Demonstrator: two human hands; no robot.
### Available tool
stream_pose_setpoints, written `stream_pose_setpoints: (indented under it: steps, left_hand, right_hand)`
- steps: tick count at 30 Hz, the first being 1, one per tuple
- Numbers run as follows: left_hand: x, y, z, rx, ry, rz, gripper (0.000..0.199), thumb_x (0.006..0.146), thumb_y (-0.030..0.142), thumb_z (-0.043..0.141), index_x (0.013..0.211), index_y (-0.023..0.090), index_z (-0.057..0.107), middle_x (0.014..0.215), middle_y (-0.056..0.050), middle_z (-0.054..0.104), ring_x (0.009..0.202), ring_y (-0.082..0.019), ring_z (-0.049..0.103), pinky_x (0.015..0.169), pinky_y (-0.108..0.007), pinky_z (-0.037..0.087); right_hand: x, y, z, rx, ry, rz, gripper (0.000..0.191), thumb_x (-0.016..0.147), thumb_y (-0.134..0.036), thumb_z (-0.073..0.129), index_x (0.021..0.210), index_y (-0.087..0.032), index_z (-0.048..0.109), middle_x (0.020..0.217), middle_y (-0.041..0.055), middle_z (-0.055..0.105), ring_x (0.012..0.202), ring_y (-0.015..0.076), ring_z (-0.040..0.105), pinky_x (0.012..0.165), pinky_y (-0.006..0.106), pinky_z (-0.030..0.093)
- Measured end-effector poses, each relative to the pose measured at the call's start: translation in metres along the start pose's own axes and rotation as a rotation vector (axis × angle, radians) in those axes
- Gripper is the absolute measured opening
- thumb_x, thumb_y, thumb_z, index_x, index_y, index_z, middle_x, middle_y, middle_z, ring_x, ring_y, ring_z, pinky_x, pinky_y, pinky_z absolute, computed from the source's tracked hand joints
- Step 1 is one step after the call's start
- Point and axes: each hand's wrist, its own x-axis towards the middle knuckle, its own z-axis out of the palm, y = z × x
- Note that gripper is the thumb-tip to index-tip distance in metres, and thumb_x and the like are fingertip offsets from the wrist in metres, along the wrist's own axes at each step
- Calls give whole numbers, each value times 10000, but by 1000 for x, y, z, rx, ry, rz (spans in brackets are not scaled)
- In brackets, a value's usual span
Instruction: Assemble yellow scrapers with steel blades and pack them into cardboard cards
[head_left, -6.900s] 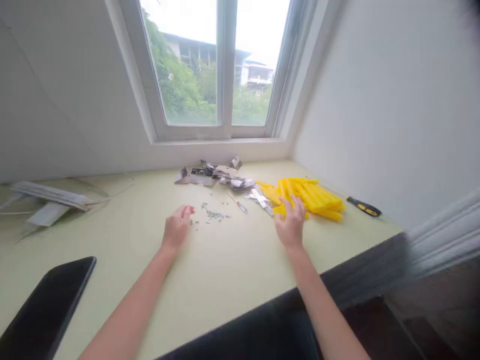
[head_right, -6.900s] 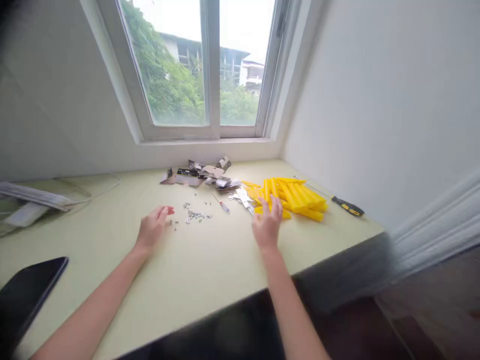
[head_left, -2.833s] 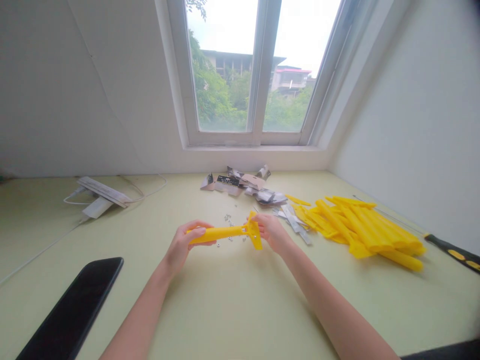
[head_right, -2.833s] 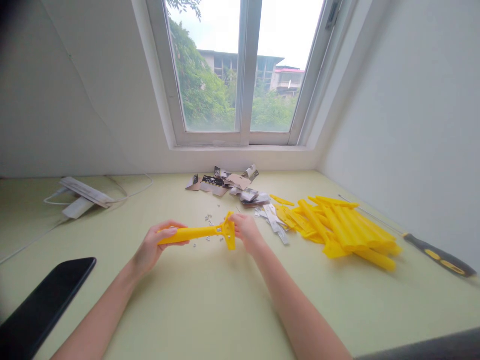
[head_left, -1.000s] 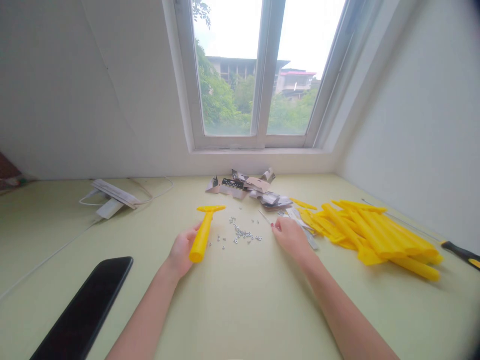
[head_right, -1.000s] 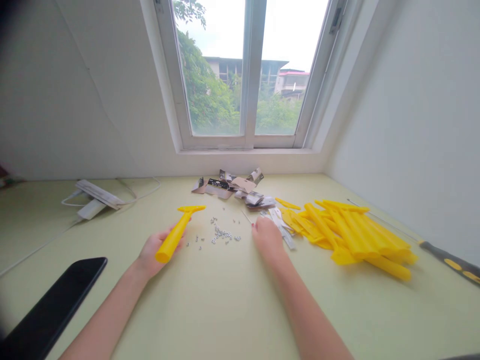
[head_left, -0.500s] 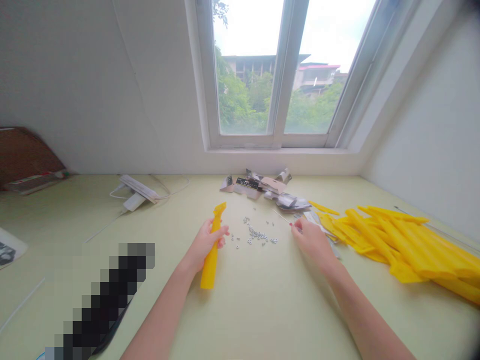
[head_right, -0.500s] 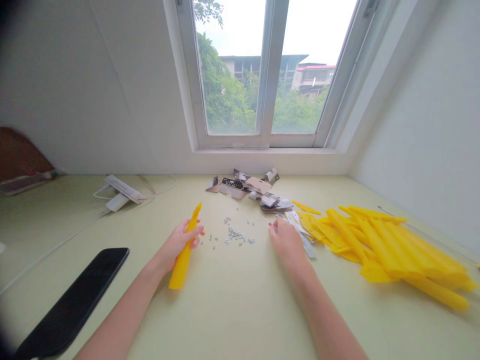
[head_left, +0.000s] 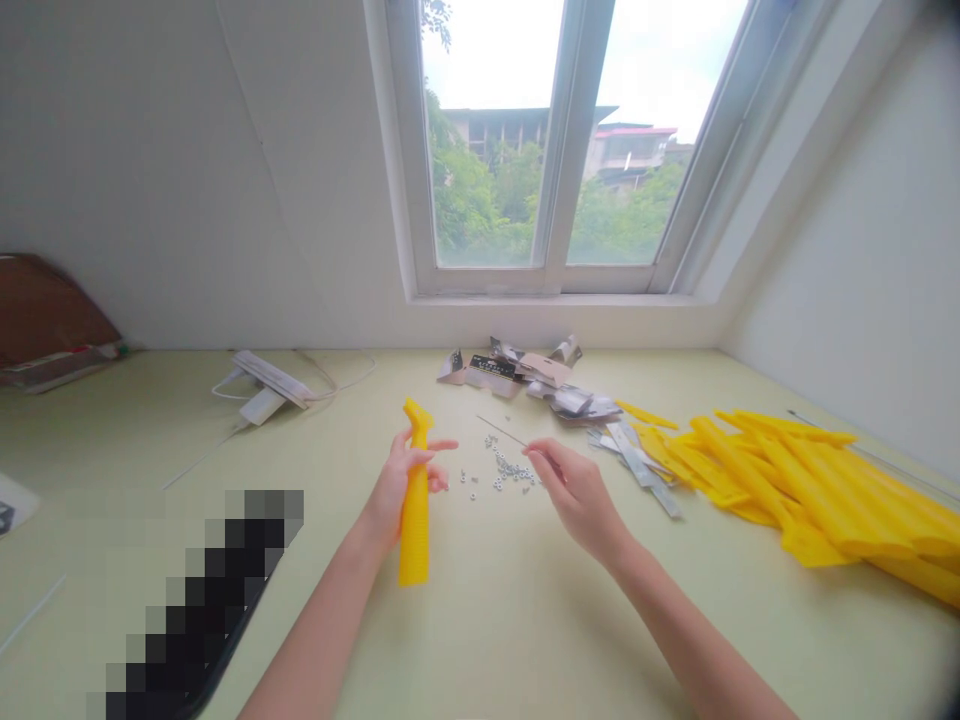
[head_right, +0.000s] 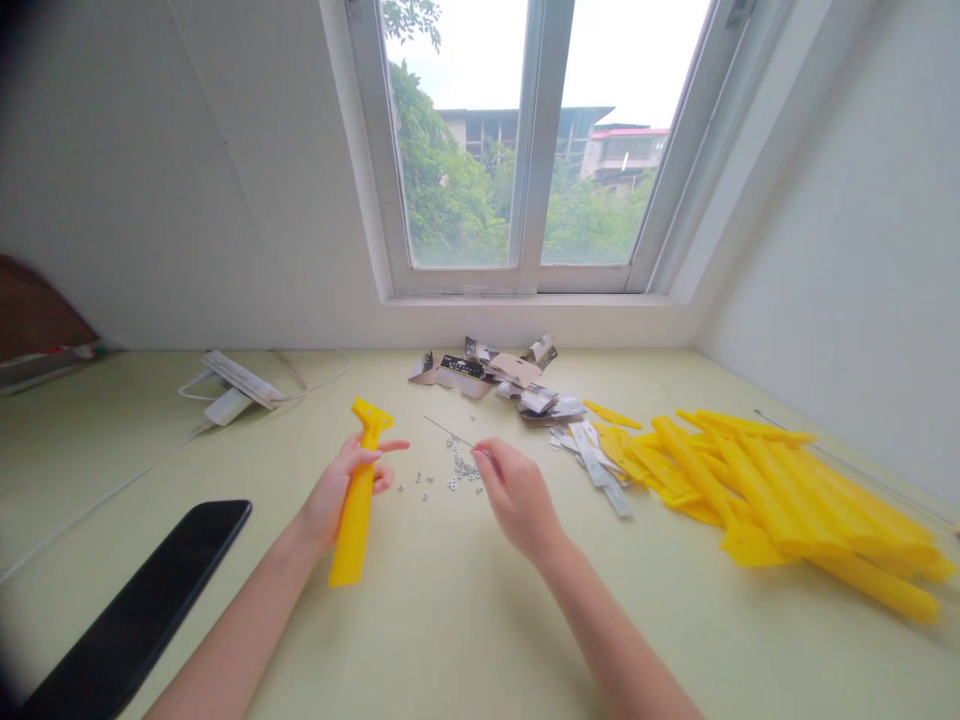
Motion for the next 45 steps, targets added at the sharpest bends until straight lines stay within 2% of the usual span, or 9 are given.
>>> stream_pose_setpoints:
  steps: [3,7,17,27,34,40,45]
  left_hand:
    - [-3,1,3,-36,-81,-36,259,713,202,475,970,184,440,929,-49,638,397,-24,430,469,-207,360]
    - [-6,1,8,-35,-148,-67,207,701,199,462,907,176,467,853,-25,634,388,-24,408,452,-209,329]
    - [-7,-1,8,-33,-247,-111,103,731,179,425,794,162,506,760,-8,592,389,-23,397,495,-213,351]
    - [-8,-1,6,2,-297,-108,141,749,153,380,770,151,519,614,16,529,409,-38,363,549,-213,357]
    - [-7,-2,5,-2,-309,-113,136,726,136,390,820,161,485,681,18,527,393,-33,378,471,-206,310]
    - [-7,-4,4,21,-295,-122,114,741,149,401,839,164,458,706,21,525,401,-28,379,508,-212,338]
    - [-7,-3,5,31,-305,-116,104,734,143,395,823,170,442,712,22,522,403,-27,381,505,-211,338]
  right_hand:
    - [-3,-1,7,-42,-18,-28,221,855,-315,373,821,-223,571,715,18,602,629,156,524,597,256,368]
    - [-4,3,11,-115,-36,-23,217,851,-303,375,845,-231,580,767,28,621,675,167,551,613,266,382]
    - [-3,6,10,-148,-26,-25,194,856,-282,369,863,-231,556,809,23,607,688,154,553,627,257,387]
    - [-3,5,9,-150,-26,-36,203,861,-293,367,870,-227,560,834,28,602,694,150,548,625,259,389]
    - [-3,6,8,-168,-36,-44,216,859,-300,373,898,-222,571,824,27,579,674,141,538,600,250,409]
    - [-3,7,7,-141,8,-91,248,874,-271,346,886,-202,584,796,41,569,714,141,556,648,246,423]
    - [-4,6,8,-245,-30,-50,220,873,-288,347,912,-230,556,751,6,631,618,132,571,566,235,401]
